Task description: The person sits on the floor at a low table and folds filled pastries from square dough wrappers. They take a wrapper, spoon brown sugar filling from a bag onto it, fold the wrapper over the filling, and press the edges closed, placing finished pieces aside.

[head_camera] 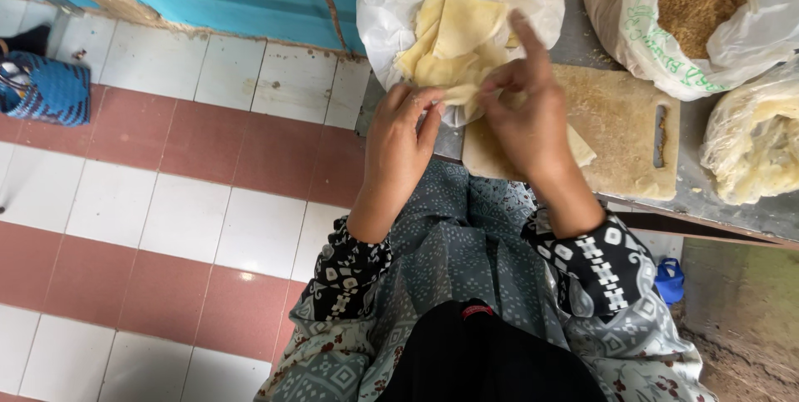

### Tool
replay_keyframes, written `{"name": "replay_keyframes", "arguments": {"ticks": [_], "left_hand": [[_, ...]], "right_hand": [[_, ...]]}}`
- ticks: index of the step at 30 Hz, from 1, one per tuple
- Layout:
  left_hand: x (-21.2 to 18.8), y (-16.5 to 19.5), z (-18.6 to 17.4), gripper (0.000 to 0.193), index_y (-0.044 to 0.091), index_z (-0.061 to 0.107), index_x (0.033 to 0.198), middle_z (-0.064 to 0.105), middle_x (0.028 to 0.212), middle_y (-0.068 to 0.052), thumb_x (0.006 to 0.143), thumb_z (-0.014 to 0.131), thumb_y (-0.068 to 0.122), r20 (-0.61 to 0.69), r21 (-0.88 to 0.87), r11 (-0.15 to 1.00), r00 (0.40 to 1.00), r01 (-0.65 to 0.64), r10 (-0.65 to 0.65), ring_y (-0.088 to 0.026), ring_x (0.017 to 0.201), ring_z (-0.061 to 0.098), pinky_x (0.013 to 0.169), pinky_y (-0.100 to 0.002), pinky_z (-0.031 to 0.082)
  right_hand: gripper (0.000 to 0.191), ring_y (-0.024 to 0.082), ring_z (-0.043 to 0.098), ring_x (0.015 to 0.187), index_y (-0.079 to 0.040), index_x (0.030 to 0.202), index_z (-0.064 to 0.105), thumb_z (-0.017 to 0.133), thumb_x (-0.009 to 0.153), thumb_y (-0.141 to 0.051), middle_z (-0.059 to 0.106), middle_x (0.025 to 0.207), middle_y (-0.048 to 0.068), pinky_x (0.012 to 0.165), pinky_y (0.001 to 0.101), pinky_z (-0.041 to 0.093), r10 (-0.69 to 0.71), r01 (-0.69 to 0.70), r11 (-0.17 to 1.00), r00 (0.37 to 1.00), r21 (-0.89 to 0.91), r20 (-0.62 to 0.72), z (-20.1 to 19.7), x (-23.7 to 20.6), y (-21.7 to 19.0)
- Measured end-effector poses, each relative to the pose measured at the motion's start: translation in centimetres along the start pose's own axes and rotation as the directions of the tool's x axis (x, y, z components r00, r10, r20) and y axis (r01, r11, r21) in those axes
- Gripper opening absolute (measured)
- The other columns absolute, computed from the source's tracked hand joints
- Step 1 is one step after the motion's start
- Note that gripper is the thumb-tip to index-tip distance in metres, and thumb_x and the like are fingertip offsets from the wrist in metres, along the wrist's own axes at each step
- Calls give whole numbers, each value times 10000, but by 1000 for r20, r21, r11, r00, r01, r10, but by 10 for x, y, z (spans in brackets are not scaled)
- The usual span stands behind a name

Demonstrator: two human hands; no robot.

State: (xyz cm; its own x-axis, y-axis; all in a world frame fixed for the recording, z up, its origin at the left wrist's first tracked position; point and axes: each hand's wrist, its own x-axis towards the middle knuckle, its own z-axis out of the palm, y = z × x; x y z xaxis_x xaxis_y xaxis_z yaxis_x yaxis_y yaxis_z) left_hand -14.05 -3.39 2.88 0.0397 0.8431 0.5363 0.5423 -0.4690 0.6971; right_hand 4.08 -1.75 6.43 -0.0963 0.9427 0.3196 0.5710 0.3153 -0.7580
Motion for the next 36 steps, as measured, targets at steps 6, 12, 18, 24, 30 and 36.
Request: {"name": "replay_keyframes", "arguments": {"ticks": [6,12,18,24,30,36], "left_hand": [[6,5,7,176,83,654,1227,661,1113,-64,1051,643,91,12,-216,975,999,51,-50,-226,984,710,859,-357,584],[15,-11,29,250,-5,655,1236,751,1081,-42,1041,700,144,232,-612,754,966,237,-115,-92,949,726,850,-263,599],[27,-26,35,208,-13,672,1197,719,968,-33,1057,684,140,305,-818,436,925,376,-227,-45,821,640,701,-211,526],[31,-16,16,175,20,671,1144,737,1015,-31,1037,677,158,64,-502,839,976,211,-208,-41,805,693,706,-205,570],[46,-8,14,152,42,668,1207,729,1152,-94,1072,655,110,-97,-315,949,995,-15,-16,-161,952,753,817,-270,608],[61,-10,26,226,56,638,1233,700,1155,-116,1009,630,31,-35,-118,987,994,-106,103,-296,1000,737,851,-365,586]], "right_hand": [[846,141,700,1032,-19,1687,258,659,976,202,688,1064,82,926,270,575,92,-97,863,995,497,34,-18,-4,17],[797,193,739,1134,-27,1669,251,613,1013,243,720,1129,137,995,292,607,-24,-22,819,997,574,72,-20,10,11],[1004,160,661,1213,-34,1632,104,655,832,218,516,1380,177,962,295,596,-39,-101,758,979,644,200,-21,11,-5],[809,234,699,1125,43,1636,281,646,946,258,632,1296,169,993,352,607,50,-81,698,997,711,65,-30,9,12],[651,281,756,989,65,1508,380,444,865,143,741,1025,202,889,354,638,246,-299,485,948,822,200,-44,8,29],[679,226,739,1127,81,1555,408,575,913,224,683,1184,194,942,312,616,3,24,902,998,431,-63,-38,8,36]]}}
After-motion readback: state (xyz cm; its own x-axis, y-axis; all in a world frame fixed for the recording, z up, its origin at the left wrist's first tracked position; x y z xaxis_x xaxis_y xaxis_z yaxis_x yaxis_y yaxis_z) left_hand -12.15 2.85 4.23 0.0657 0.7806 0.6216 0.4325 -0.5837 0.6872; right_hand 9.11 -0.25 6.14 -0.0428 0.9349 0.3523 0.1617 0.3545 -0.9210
